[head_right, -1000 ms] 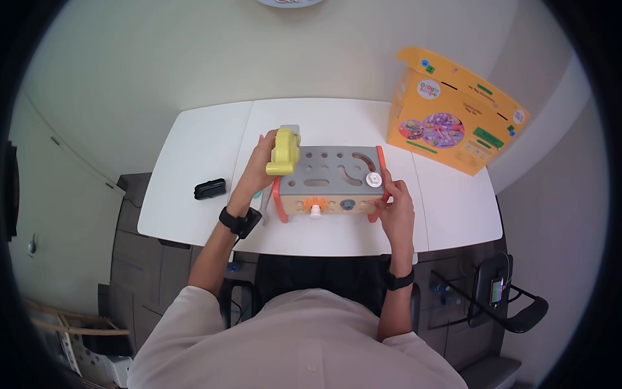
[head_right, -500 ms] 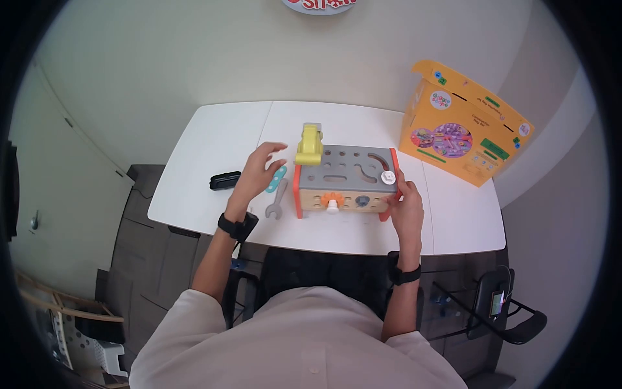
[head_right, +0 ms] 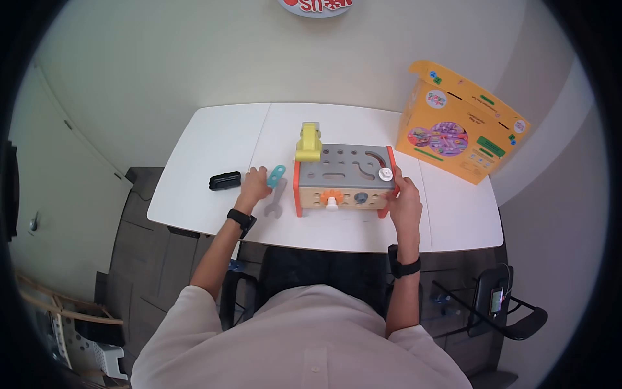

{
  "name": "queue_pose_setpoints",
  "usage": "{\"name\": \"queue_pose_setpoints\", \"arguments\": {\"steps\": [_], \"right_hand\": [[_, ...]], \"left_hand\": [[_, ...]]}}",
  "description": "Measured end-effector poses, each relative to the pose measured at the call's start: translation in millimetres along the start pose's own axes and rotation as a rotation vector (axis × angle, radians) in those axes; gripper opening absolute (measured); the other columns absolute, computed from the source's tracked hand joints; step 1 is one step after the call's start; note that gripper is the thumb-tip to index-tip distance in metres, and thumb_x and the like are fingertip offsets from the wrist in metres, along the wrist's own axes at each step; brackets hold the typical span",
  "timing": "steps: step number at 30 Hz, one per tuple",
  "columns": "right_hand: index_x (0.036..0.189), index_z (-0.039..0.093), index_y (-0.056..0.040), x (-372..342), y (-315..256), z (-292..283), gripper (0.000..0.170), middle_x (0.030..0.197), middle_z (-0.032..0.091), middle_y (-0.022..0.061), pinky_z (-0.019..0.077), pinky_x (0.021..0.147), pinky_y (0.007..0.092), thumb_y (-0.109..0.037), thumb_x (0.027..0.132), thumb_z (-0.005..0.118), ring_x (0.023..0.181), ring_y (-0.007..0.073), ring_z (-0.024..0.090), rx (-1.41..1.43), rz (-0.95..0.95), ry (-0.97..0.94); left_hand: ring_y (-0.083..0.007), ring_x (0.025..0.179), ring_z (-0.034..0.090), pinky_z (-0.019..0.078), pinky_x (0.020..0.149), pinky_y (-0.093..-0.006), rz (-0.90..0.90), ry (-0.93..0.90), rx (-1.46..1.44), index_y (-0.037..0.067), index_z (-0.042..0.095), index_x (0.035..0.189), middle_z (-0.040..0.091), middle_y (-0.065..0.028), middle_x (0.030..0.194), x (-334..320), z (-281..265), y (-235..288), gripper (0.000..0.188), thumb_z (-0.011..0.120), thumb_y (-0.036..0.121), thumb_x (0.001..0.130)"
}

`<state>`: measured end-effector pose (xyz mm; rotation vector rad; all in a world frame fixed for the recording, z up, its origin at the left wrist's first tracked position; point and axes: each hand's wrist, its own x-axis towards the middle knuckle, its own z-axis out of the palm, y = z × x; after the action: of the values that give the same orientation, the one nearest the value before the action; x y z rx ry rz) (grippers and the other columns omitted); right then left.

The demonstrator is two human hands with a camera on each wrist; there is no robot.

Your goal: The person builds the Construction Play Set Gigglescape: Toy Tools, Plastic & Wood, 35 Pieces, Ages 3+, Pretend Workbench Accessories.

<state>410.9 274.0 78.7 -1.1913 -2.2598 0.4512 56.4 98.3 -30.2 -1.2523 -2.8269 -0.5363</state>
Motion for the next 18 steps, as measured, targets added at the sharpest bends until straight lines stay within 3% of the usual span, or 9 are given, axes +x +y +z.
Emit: {"name": "queue_pose_setpoints", "arguments": {"steps": [7,10,12,16,18], "right_hand": [[0.144,0.056,-0.0122,2,-2,-3,0.076,0.096,0.065,0.0127,0.0541,0.071,0.0427,-0.004,0.073,0.082,0.087,0.0313,0.067,-0.012,-0.03,-0.005],[0.142,0.057,-0.0085,2,-4,-7,0.074,0.094,0.066,0.0139,0.0539,0.071,0.0421,-0.001,0.073,0.082,0.086,0.0315,0.067,-0.022,-0.042,-0.012],[0.141,0.057,-0.0058,2,-2,-9,0.073,0.101,0.067,0.0148,0.0554,0.074,0.0405,0.002,0.073,0.081,0.088,0.0315,0.068,0.007,-0.093,-0.025],[0.14,0.058,-0.0047,1,3,-14,0.069,0.11,0.066,0.0149,0.0571,0.076,0.0378,0.004,0.075,0.08,0.091,0.0312,0.068,0.121,-0.108,0.043],[0.136,0.061,-0.0035,0,-4,-31,0.061,0.115,0.066,0.015,0.0582,0.078,0.0353,0.005,0.078,0.079,0.094,0.0292,0.069,0.135,-0.179,0.173]], "left_hand": [[-0.0432,0.107,0.06,0.0569,0.085,-0.0478,0.015,-0.007,0.071,-0.003,0.064,0.104,0.057,-0.0241,0.116,1,-2,-9,0.031,0.078,0.007,0.077],[-0.0425,0.108,0.059,0.0551,0.085,-0.0498,0.097,0.048,-0.006,-0.001,0.068,0.111,0.057,-0.0238,0.118,6,0,-11,0.04,0.08,0.012,0.075],[-0.04,0.103,0.062,0.0557,0.083,-0.0474,0.19,0.087,-0.03,-0.002,0.071,0.1,0.06,-0.0213,0.113,7,2,-12,0.036,0.085,0.014,0.07],[-0.0382,0.096,0.065,0.0579,0.081,-0.0461,0.127,0.01,-0.009,-0.004,0.069,0.093,0.063,-0.0199,0.109,16,-8,-9,0.034,0.086,0.016,0.072],[-0.0381,0.089,0.068,0.0581,0.079,-0.044,0.022,-0.06,-0.017,-0.005,0.069,0.091,0.067,-0.0205,0.102,9,-32,0,0.03,0.084,0.015,0.074]]}}
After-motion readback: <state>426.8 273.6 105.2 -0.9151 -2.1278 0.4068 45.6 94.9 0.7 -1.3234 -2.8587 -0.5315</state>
